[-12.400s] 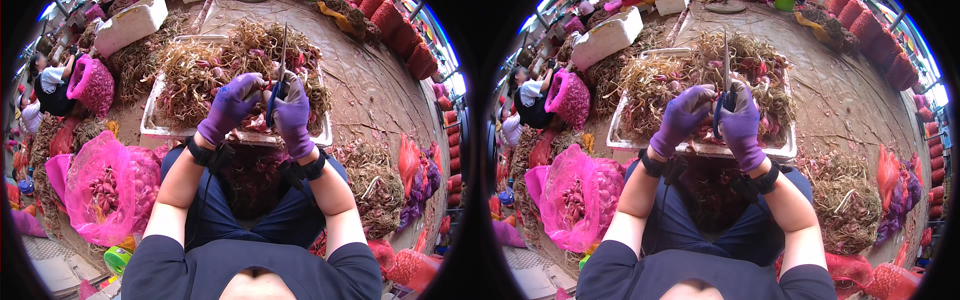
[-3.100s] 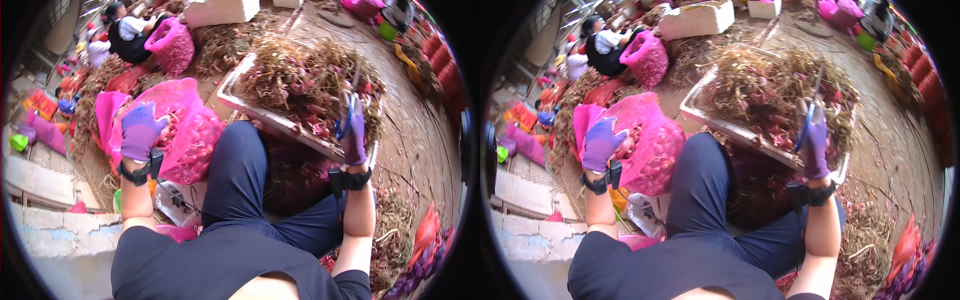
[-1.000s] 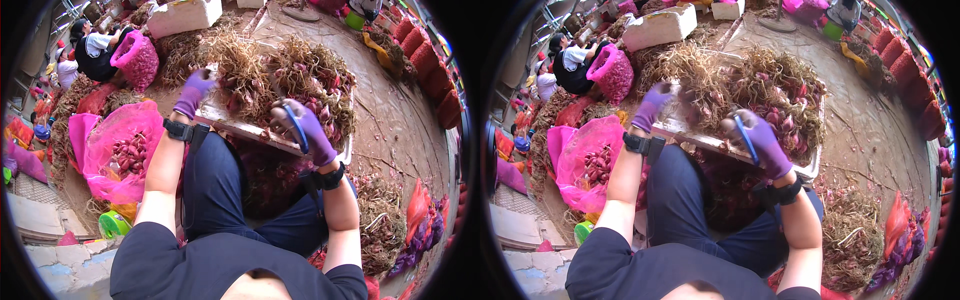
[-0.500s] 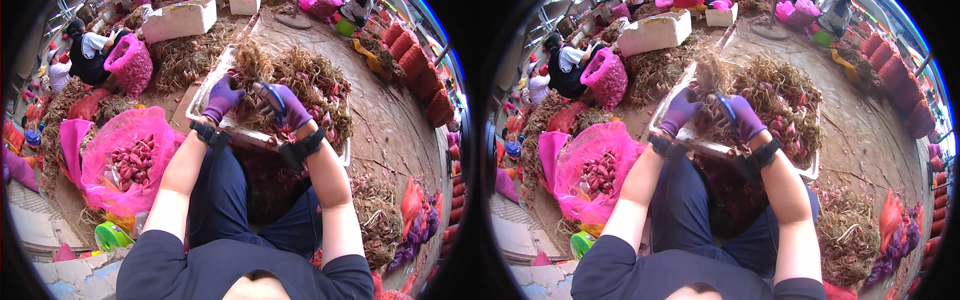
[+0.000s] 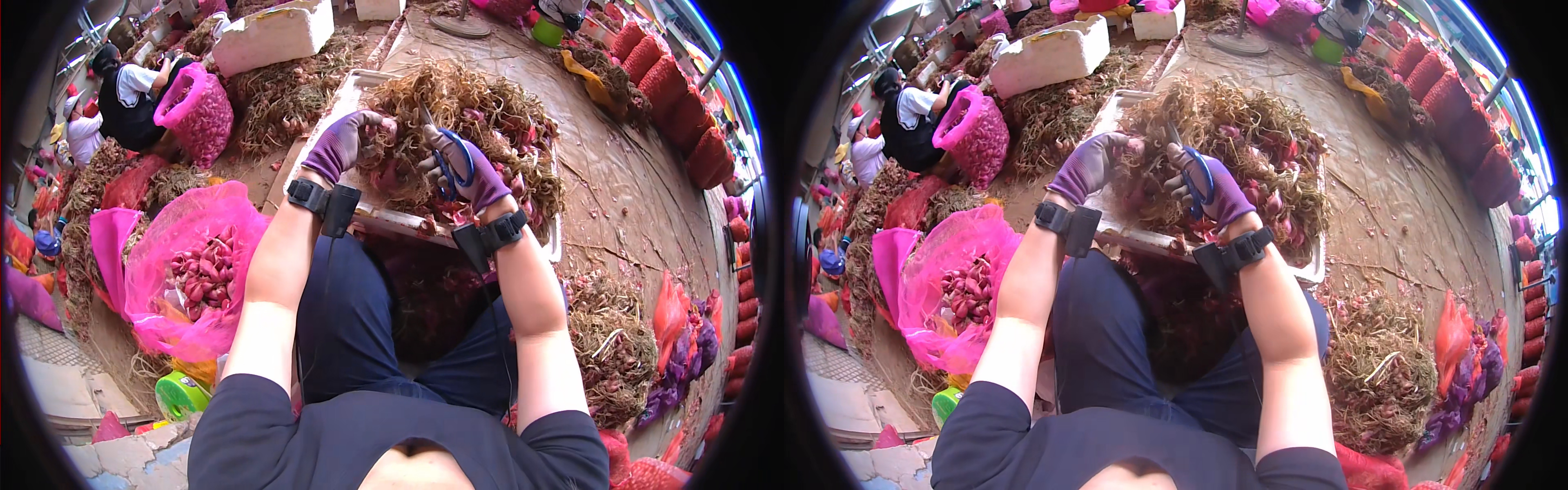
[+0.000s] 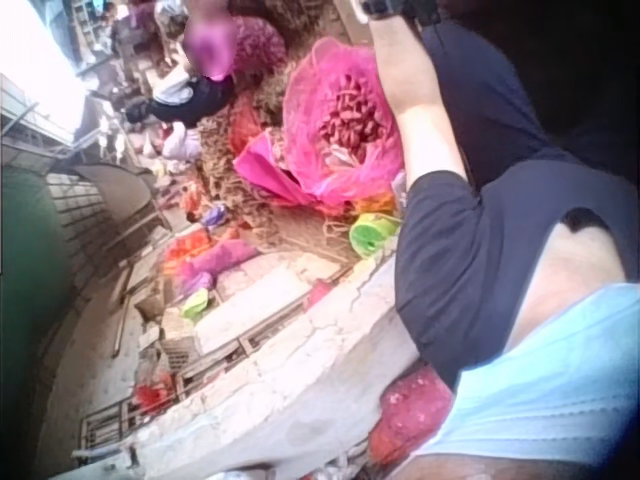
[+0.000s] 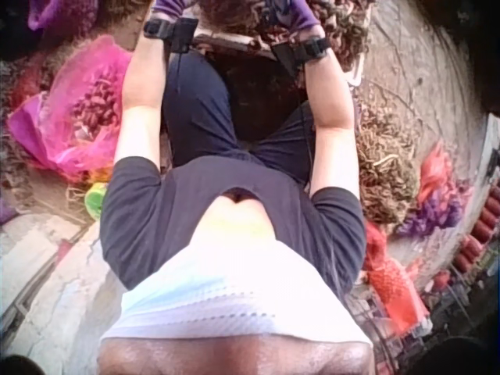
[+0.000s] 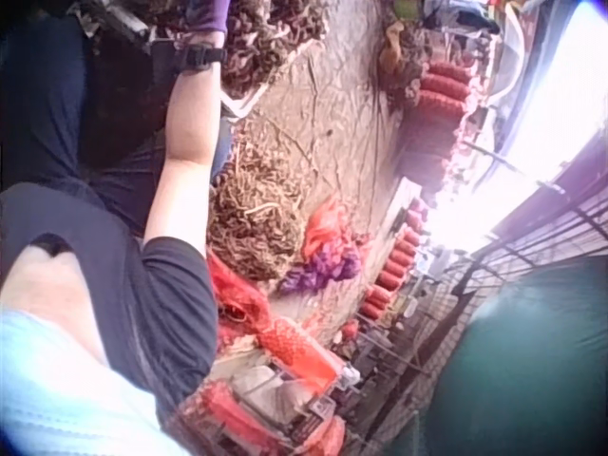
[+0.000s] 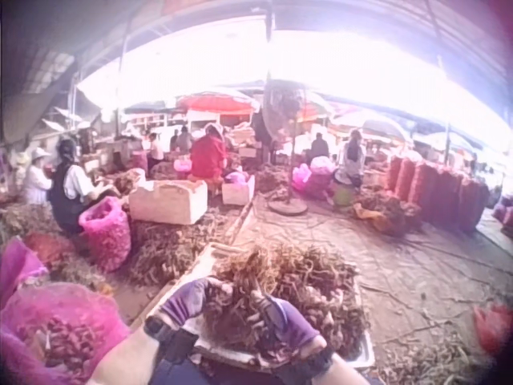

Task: The person trims shallots by picking them up from a crate, cutting off the roots and stems with scissors, and dropping them into a pink mesh bag.

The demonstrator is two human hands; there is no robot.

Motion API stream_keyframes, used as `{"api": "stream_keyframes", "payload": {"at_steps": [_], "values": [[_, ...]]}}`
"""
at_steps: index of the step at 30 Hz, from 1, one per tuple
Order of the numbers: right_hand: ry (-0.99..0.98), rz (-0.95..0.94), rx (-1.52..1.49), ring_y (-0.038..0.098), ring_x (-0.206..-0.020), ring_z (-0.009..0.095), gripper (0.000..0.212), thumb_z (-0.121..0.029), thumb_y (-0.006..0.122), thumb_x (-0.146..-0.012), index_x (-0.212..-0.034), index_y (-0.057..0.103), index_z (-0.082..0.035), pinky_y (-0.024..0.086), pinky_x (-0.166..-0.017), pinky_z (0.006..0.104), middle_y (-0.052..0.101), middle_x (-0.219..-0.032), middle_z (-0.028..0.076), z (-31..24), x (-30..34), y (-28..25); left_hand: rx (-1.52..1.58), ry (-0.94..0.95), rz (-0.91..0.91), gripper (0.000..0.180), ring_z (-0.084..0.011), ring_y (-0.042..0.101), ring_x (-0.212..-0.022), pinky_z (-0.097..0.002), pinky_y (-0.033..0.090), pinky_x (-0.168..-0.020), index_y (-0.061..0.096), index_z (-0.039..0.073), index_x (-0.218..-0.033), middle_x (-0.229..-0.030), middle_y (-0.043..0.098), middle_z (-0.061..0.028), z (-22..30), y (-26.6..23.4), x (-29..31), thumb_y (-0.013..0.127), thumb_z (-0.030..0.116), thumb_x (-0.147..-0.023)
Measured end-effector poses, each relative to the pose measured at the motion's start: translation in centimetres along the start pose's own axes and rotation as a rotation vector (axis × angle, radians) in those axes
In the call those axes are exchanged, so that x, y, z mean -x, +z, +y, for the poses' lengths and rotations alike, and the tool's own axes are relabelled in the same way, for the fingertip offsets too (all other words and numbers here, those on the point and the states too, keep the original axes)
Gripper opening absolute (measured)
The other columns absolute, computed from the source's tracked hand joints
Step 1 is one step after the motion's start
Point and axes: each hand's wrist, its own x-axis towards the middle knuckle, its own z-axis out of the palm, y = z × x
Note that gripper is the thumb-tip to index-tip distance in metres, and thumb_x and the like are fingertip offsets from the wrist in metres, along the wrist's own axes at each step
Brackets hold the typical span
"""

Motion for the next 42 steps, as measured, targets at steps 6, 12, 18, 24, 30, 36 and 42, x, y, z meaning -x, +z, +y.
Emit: {"api": "stream_keyframes", "payload": {"at_steps": [6,12,18,24,30,36,42], "values": [[-0.035,-0.207,0.050,0.063,-0.063,0.012,0.066,-0.065,0.048,-0.090,-0.111,0.054,-0.003,0.052,-0.059,0.0233,0.066,-0.081,0.009,-0.4,3.5,0.8,0.021,-0.172,0.231,0.018,-0.0136,0.066,-0.080,-0.0329,0.056,-0.064,0.063,0.006,-0.099,-0.088,0.069,-0.0060,0.7,-0.2,-0.6,0.049,0.016,-0.092],[0.046,-0.400,0.043,0.066,-0.087,0.024,0.079,-0.074,0.042,-0.086,-0.120,0.050,-0.003,0.056,-0.074,0.0372,0.066,-0.098,0.017,0.5,4.4,1.8,-0.173,-0.077,0.335,0.020,-0.0145,0.066,-0.082,-0.0301,0.057,-0.070,0.065,0.005,-0.103,-0.091,0.068,-0.0055,2.9,-1.6,-0.4,0.053,0.018,-0.095],[0.058,-0.528,0.008,0.065,-0.095,0.030,0.083,-0.073,0.040,-0.088,-0.130,0.039,-0.001,0.055,-0.077,0.0391,0.063,-0.107,0.025,0.3,4.9,2.4,-0.439,0.077,0.317,0.022,-0.0098,0.058,-0.081,-0.0279,0.049,-0.074,0.065,0.007,-0.106,-0.093,0.064,-0.0013,3.7,-2.6,-0.4,0.057,0.023,-0.095],[0.072,-0.428,0.069,0.066,-0.087,0.025,0.089,-0.078,0.032,-0.086,-0.112,0.060,0.003,0.054,-0.077,0.0396,0.066,-0.098,0.020,0.8,1.9,3.7,-0.472,0.051,0.212,0.022,-0.0084,0.059,-0.081,-0.0229,0.048,-0.070,0.064,0.008,-0.110,-0.093,0.064,0.0005,4.4,-1.7,0.5,0.060,0.021,-0.094],[0.200,-0.407,-0.001,0.066,-0.084,0.024,0.087,-0.077,0.038,-0.085,-0.130,0.040,-0.003,0.055,-0.071,0.0357,0.064,-0.105,0.022,1.7,0.6,4.6,-0.377,0.154,0.195,0.023,-0.0084,0.060,-0.084,-0.0238,0.049,-0.074,0.062,0.005,-0.113,-0.094,0.064,-0.0002,3.8,-2.7,1.1,0.061,0.018,-0.094],[0.159,-0.362,-0.011,0.068,-0.081,0.025,0.100,-0.083,0.039,-0.079,-0.121,0.055,0.007,0.057,-0.071,0.0355,0.066,-0.097,0.021,2.2,1.8,4.9,-0.545,0.202,0.221,0.037,-0.0125,0.062,-0.079,-0.0264,0.049,-0.077,0.052,-0.004,-0.123,-0.088,0.066,-0.0065,3.7,-4.5,0.2,0.062,0.015,-0.092],[0.122,-0.324,0.020,0.066,-0.081,0.026,0.096,-0.084,0.042,-0.076,-0.122,0.047,-0.001,0.055,-0.072,0.0383,0.065,-0.097,0.022,2.5,0.1,5.6,-1.006,0.393,0.205,0.044,-0.0111,0.062,-0.077,-0.0247,0.048,-0.076,0.051,-0.004,-0.124,-0.084,0.067,-0.0065,3.9,-1.6,0.7,0.060,0.014,-0.085]]}}
